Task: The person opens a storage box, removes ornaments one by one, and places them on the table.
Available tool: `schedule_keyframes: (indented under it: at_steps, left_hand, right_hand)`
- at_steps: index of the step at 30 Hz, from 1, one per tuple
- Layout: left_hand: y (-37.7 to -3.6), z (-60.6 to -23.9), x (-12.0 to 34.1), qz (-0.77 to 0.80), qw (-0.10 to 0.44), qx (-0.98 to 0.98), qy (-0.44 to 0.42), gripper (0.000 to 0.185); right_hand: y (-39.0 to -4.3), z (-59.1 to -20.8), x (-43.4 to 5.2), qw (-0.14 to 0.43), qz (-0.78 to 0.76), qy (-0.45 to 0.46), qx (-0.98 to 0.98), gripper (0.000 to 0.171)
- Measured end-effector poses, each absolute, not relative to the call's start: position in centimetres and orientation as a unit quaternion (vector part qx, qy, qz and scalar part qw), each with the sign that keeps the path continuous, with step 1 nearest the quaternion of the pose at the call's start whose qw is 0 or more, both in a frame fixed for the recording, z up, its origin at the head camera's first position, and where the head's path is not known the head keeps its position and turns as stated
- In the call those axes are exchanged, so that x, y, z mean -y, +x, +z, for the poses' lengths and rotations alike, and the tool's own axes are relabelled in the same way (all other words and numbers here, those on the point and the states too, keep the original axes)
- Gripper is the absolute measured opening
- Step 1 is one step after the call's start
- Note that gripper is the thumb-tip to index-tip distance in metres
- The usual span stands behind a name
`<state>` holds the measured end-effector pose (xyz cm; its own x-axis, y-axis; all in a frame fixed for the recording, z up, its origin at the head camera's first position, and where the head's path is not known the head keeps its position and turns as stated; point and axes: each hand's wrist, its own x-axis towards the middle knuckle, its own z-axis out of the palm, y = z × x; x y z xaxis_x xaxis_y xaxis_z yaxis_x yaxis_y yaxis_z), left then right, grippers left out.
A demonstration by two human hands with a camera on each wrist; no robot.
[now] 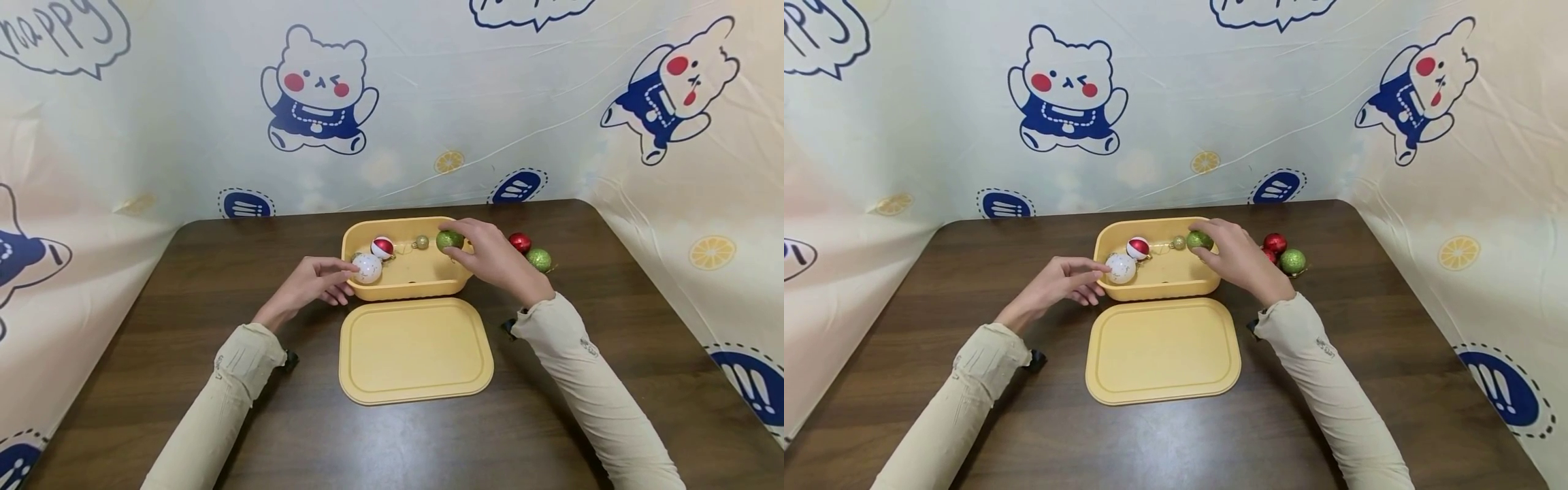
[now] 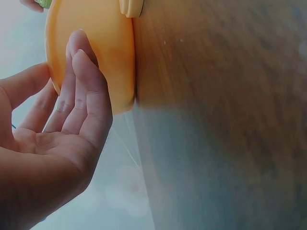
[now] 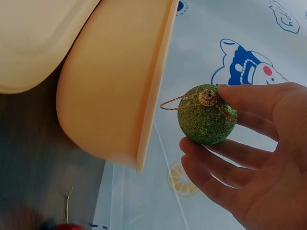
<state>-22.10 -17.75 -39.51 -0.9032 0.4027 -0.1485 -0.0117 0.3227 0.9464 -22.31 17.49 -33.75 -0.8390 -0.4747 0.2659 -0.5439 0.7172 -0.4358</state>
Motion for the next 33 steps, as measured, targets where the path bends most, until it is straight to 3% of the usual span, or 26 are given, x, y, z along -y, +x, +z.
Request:
schedule_keyframes:
  at_steps: [13,33]
  left_hand:
    - [-22.2,-39.5,17.7,0.573,0.184,-0.789,0.123,0.032]
    - [-22.0,-39.6,17.9,0.57,0.181,-0.792,0.126,0.031]
  right_hand:
    - [-21.9,-33.1,-21.1,0.1,0.267,0.247,0.926,0.041]
    - [-23.8,-34.9,-29.9,0.12,0.296,0.112,0.941,0.04]
